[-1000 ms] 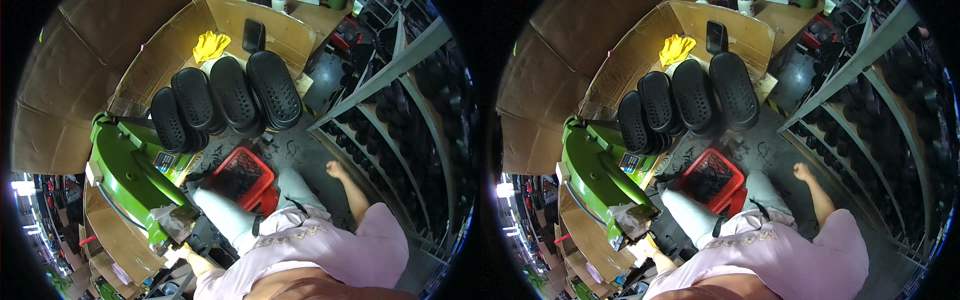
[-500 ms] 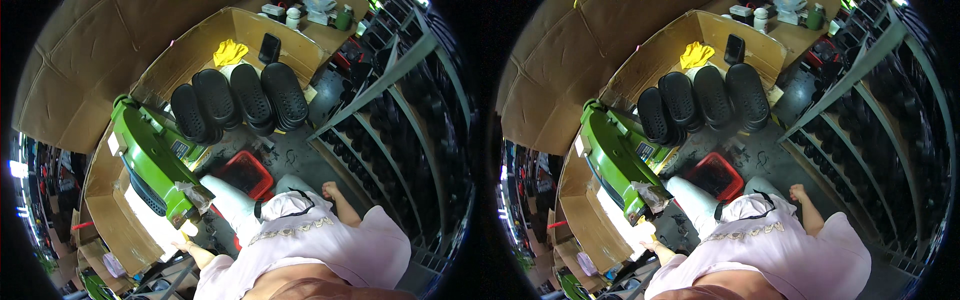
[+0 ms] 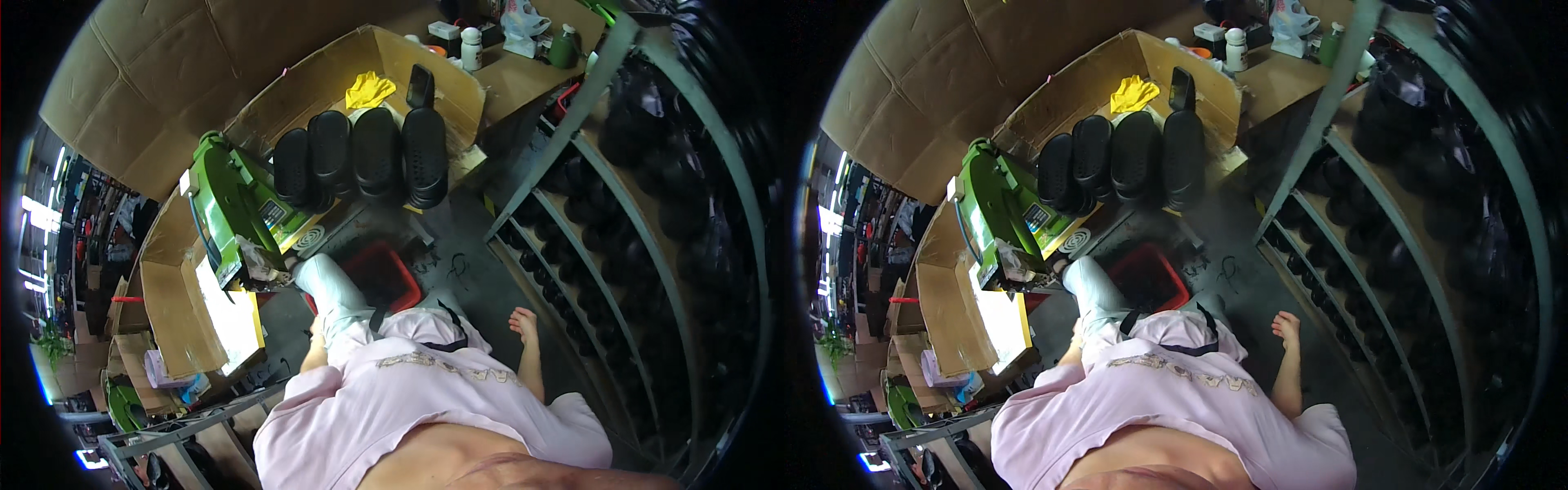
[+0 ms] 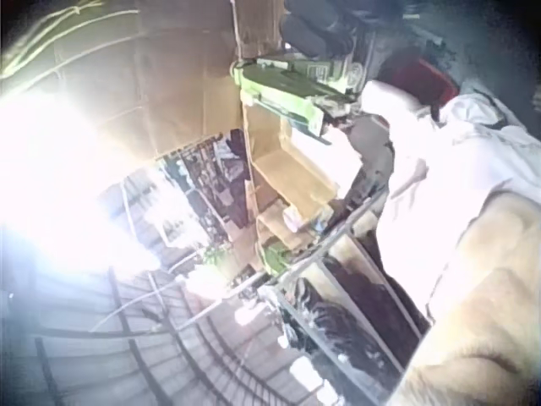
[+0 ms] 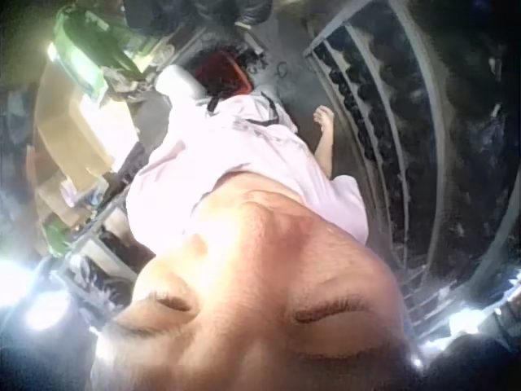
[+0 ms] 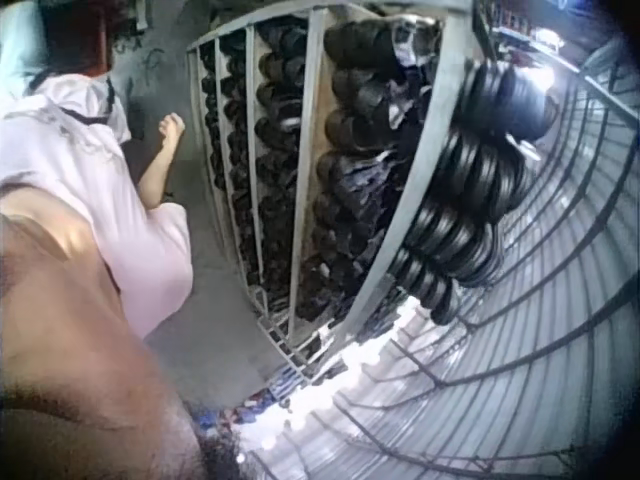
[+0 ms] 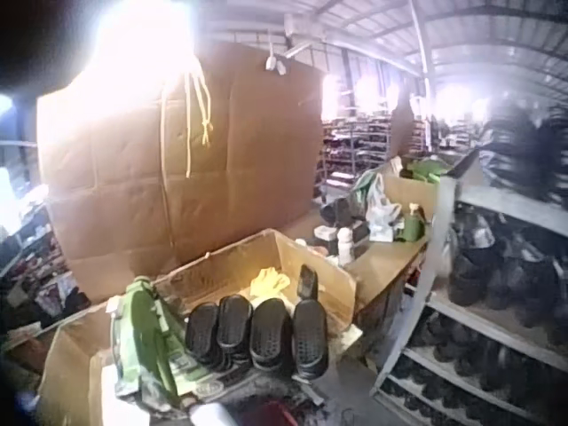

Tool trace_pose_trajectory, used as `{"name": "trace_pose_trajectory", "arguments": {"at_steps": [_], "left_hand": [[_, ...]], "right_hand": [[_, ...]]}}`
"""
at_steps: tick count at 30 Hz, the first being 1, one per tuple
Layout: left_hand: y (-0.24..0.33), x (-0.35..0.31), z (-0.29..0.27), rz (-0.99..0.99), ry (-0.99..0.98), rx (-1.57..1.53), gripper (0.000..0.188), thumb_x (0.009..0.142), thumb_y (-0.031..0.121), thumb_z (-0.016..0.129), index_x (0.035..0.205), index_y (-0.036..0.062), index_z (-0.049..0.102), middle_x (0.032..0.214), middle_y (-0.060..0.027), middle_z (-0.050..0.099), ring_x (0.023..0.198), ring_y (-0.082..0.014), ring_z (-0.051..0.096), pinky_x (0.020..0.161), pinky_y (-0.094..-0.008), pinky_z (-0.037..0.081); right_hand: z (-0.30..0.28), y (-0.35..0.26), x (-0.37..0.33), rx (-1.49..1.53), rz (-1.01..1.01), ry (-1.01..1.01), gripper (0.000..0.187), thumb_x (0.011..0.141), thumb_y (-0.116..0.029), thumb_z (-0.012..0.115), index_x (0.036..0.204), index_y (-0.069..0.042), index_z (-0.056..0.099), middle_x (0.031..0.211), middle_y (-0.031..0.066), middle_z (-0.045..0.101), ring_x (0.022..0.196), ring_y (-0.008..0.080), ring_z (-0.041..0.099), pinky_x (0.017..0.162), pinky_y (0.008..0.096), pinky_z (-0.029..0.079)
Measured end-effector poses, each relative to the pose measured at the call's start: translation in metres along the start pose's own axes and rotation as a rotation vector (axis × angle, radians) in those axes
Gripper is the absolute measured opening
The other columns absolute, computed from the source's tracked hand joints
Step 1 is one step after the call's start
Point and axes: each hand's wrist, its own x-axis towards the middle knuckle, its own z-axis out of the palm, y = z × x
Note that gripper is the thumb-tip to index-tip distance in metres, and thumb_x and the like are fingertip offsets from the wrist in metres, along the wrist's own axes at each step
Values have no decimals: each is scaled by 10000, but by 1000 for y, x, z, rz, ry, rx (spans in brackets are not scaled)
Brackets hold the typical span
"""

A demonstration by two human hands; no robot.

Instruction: The person uses a green grinding machine to smooth the edges of black shoe soles. They repeatedly pick up soles from a red basket, press them against the spinning wheel, and place them on a nearby shelf. The person also retrieves new soles from a metal rack to continue the process.

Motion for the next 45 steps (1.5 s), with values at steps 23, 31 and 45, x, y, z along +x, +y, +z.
{"name": "trace_pose_trajectory", "arguments": {"at_steps": [23, 31, 45], "left_hand": [[420, -131, 121, 247, -644, -763, 605, 737, 466, 641, 1105, -6, 559, 1221, -180, 522, 1124, -317, 498, 898, -516, 417], [402, -153, 130, 390, -696, -784, 687, 731, 330, 655, 1279, -34, 457, 1169, -159, 597, 1029, -281, 574, 898, -362, 433], [439, -115, 138, -94, -1290, -1058, 843, 847, 669, 505, 1435, 81, 369, 1441, -86, 424, 1282, -288, 439, 1086, -437, 343]], "right_hand": [[69, -75, -47, 195, -118, -170, 342, 865, -156, 666, 1175, -31, 589, 952, 100, 665, 808, 192, 662, 669, 313, 543], [139, -193, -15, 120, -261, -308, 374, 882, -138, 652, 1217, -5, 552, 1003, 109, 655, 851, 184, 656, 702, 300, 537], [298, -399, 104, 264, -197, -478, 772, 865, -657, 508, 1353, -60, 489, 1320, 122, 537, 1155, 223, 534, 995, 341, 413]]}}
